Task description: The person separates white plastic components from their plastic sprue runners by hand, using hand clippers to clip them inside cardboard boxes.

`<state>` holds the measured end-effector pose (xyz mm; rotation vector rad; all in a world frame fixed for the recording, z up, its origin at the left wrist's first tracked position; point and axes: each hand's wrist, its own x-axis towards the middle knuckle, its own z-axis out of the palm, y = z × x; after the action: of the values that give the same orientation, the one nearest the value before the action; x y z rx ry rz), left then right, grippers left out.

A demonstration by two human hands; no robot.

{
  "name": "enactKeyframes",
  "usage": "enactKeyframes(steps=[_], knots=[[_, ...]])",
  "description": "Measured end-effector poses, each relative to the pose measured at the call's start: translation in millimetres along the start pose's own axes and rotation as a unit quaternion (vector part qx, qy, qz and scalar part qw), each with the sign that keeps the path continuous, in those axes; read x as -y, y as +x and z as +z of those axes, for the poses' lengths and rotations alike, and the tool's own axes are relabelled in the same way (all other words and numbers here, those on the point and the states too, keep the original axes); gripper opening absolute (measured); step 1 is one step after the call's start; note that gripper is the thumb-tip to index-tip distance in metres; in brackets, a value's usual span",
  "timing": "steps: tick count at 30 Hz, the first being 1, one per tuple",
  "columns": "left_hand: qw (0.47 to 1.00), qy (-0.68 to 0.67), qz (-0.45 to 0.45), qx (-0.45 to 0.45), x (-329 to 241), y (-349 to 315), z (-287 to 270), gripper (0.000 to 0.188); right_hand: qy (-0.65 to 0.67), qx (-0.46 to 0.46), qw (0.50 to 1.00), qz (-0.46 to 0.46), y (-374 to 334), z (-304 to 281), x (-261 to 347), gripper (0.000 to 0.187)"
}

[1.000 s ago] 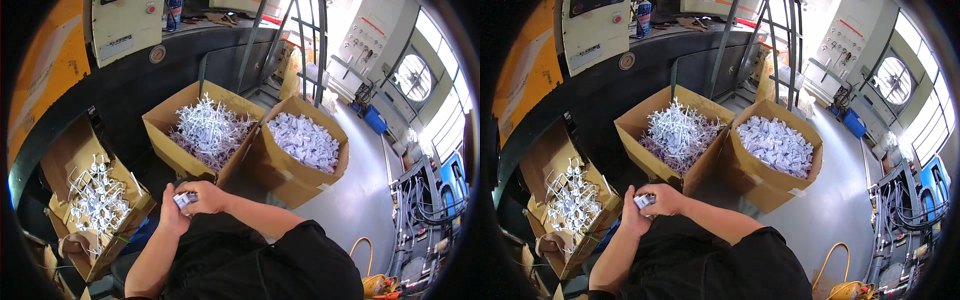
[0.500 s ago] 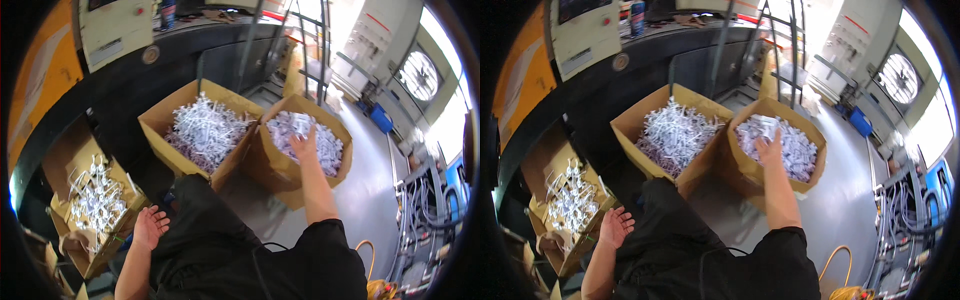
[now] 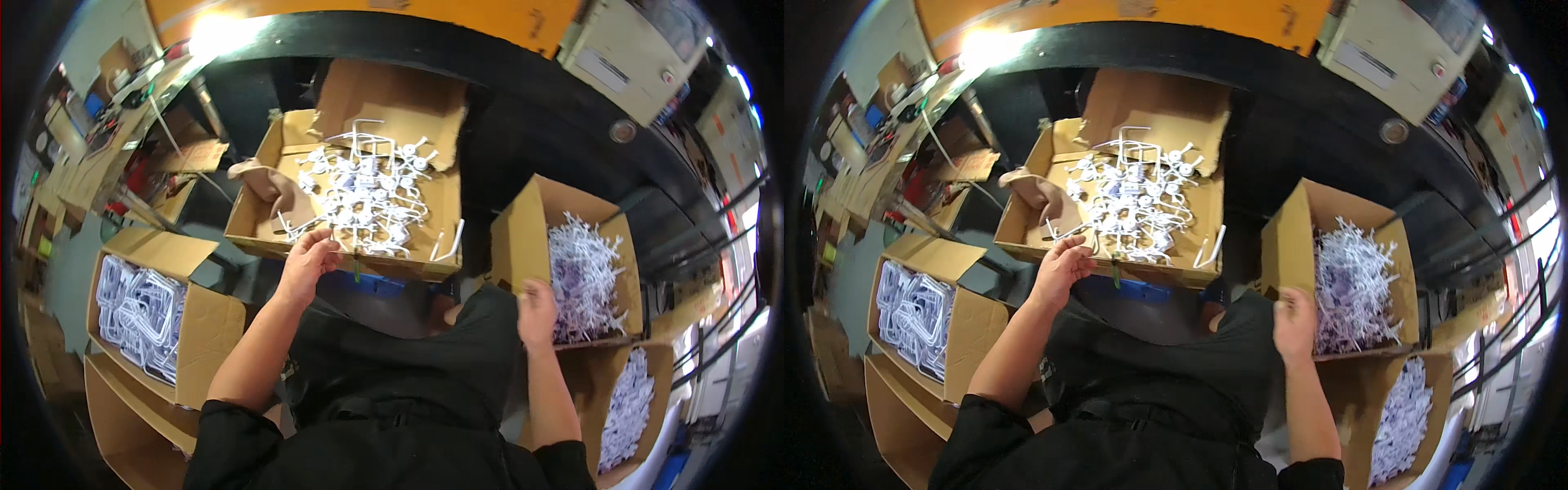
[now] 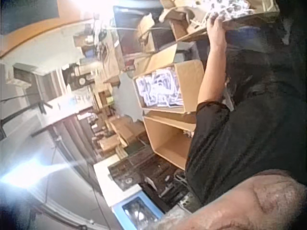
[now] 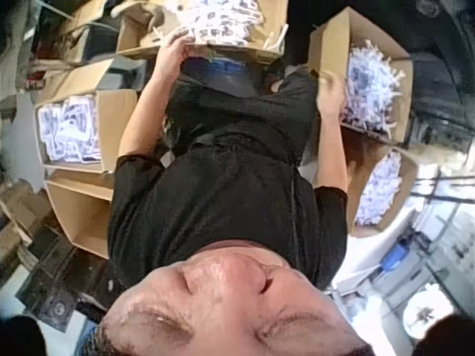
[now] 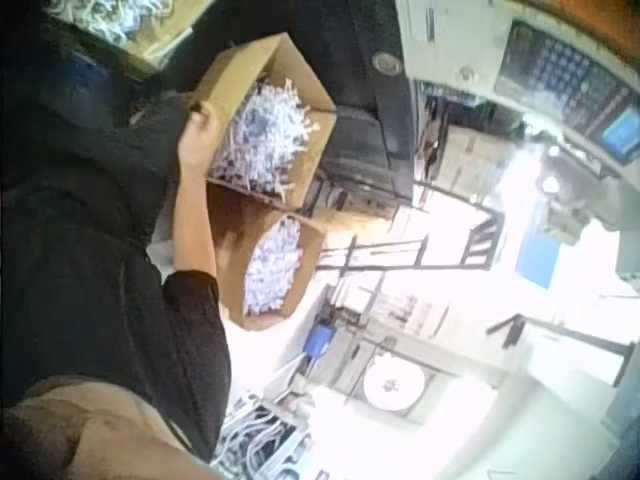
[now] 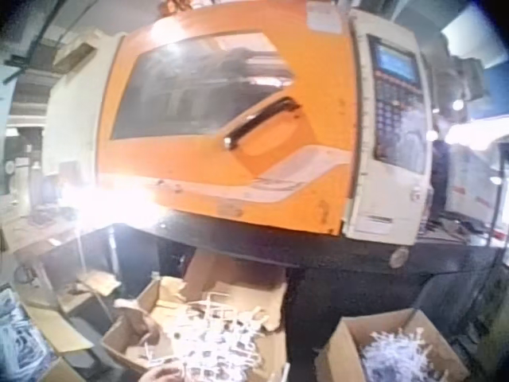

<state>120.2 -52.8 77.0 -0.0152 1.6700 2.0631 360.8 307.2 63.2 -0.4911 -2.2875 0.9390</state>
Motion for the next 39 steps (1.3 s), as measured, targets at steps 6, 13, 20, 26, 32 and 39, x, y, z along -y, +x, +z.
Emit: enactKeyframes(steps=[6, 13, 20, 26, 32, 39], knots=[[0.992, -0.057, 0.029, -0.109, -6, 6, -49, 0.025, 0.022, 0.319, 0.947, -0.043, 82, 140, 75, 0.027], [0.977, -0.127, 0.084, -0.146, -16, 42, -68, 0.024, -0.058, 0.521, 0.850, 0.059, 137, 273, 77, 0.045], [0.953, -0.173, 0.125, -0.214, -19, 115, -61, 0.024, -0.235, 0.631, 0.733, -0.099, 121, 325, 26, 0.064], [0.975, -0.128, 0.103, -0.152, 20, 140, -45, 0.024, -0.052, 0.552, 0.826, 0.097, 157, 291, 21, 0.044], [0.991, 0.036, 0.128, -0.008, 34, 150, -16, 0.027, 0.391, 0.321, 0.753, 0.421, 175, 273, 26, 0.033], [0.918, 0.323, 0.229, 0.013, 11, 132, 0, 0.044, 0.558, 0.270, 0.708, 0.337, 152, 284, 68, 0.031]])
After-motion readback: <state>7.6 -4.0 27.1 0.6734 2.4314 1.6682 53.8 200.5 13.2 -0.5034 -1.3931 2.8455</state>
